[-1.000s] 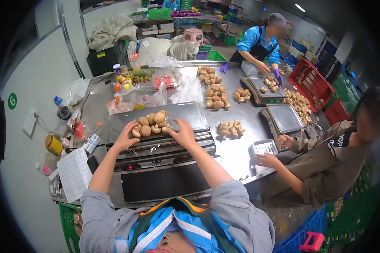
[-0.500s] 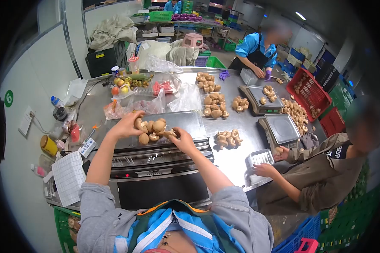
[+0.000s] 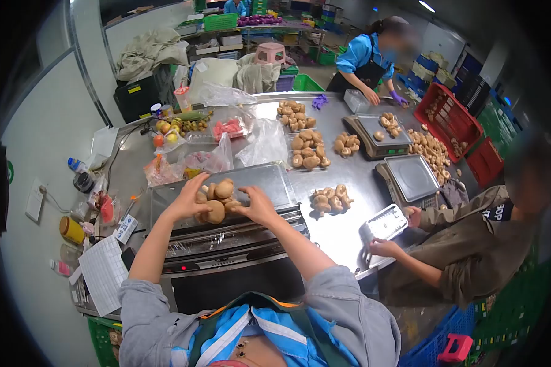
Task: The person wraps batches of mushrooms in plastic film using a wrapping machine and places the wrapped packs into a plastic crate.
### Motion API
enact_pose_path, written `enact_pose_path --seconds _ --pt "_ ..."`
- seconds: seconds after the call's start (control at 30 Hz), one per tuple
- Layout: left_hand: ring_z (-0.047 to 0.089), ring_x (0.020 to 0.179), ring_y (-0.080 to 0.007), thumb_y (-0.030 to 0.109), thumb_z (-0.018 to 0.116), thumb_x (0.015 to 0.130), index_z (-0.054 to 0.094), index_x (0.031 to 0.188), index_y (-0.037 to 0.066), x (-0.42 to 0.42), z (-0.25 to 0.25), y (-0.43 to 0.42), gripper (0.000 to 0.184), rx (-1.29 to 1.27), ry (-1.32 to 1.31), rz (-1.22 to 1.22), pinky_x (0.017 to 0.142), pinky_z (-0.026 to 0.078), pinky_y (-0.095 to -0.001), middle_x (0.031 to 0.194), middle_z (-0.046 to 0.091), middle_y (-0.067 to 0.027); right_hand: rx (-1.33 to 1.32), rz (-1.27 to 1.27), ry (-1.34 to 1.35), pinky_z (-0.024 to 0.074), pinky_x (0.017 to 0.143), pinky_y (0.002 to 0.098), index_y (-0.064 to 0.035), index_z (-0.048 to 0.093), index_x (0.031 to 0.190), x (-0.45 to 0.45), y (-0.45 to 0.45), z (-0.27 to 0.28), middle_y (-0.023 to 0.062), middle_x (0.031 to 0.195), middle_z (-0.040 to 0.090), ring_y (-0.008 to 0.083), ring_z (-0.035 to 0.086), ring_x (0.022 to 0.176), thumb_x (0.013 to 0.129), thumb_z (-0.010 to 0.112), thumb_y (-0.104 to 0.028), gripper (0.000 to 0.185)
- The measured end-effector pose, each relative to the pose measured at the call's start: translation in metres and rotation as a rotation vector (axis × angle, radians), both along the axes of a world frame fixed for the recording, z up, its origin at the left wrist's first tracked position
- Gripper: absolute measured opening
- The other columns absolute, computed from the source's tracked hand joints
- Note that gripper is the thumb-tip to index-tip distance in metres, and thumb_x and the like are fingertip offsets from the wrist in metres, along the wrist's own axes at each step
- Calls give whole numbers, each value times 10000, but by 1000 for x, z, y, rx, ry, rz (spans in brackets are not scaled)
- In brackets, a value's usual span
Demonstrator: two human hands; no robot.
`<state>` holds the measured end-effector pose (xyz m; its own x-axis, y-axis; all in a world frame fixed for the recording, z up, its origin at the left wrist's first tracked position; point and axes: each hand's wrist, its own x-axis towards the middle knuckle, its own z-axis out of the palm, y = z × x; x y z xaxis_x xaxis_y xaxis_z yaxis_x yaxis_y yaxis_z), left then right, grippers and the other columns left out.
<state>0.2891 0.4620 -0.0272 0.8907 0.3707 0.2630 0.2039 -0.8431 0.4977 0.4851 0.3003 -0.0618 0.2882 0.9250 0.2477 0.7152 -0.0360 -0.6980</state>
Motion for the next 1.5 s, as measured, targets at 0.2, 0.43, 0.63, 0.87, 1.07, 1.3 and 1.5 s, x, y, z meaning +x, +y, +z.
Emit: enact_pose_path --seconds 0.2,0.43,0.63,0.87,1.07,1.3,1.5 --pt "287 1288 -347 540 750 546 332 1349 100 -15 -10 1 1007 -75 -100 -101 1048 218 -455 1387 316 -170 69 139 -74 299 1020 445 -81 339 1331 -8 6 8 232 1347 317 402 329 1222 566 797 -453 966" --pt "369 1206 -307 468 788 527 564 1118 105 -25 8 -28 729 238 -11 -239 974 256 -451 1298 423 -110 121 219 -26 291 1027 436 -70 404 1296 -3 29 1 195 1346 357 375 323 1245 639 760 -430 830" --pt "553 973 -251 270 813 548 619 964 86 -48 4 -36 494 -4 -309 -143 913 354 -368 966 607 -73 252 238 -273 300 1008 449 -77 554 1140 -21 19 27 146 1299 413 341 345 1236 660 725 -290 553" --pt "544 975 -165 178 750 657 572 1098 -3 -41 -16 -13 509 -703 -348 58 878 416 -296 1047 607 -81 344 244 -635 283 997 449 -46 650 842 -51 45 18 113 1164 490 308 386 1185 708 615 -202 209" --pt "590 908 -303 203 783 550 636 1029 48 -54 -8 -10 525 -263 6 82 837 446 -376 961 643 -135 409 191 -426 322 947 430 -49 639 686 -43 49 2 126 1035 530 315 440 1081 610 614 -190 162" --pt "561 888 -156 144 731 615 604 991 -21 -55 19 8 429 -601 81 3 793 442 -289 914 619 -72 374 172 -539 269 995 427 -54 658 795 -49 51 -10 88 1184 470 275 375 1159 613 649 -208 238" --pt "551 931 -253 189 672 745 562 1077 11 -20 -24 6 393 -148 -76 215 849 423 -343 995 577 -127 301 228 -498 272 996 440 -51 636 910 -41 48 -9 85 1209 464 280 366 1193 575 678 -154 353"
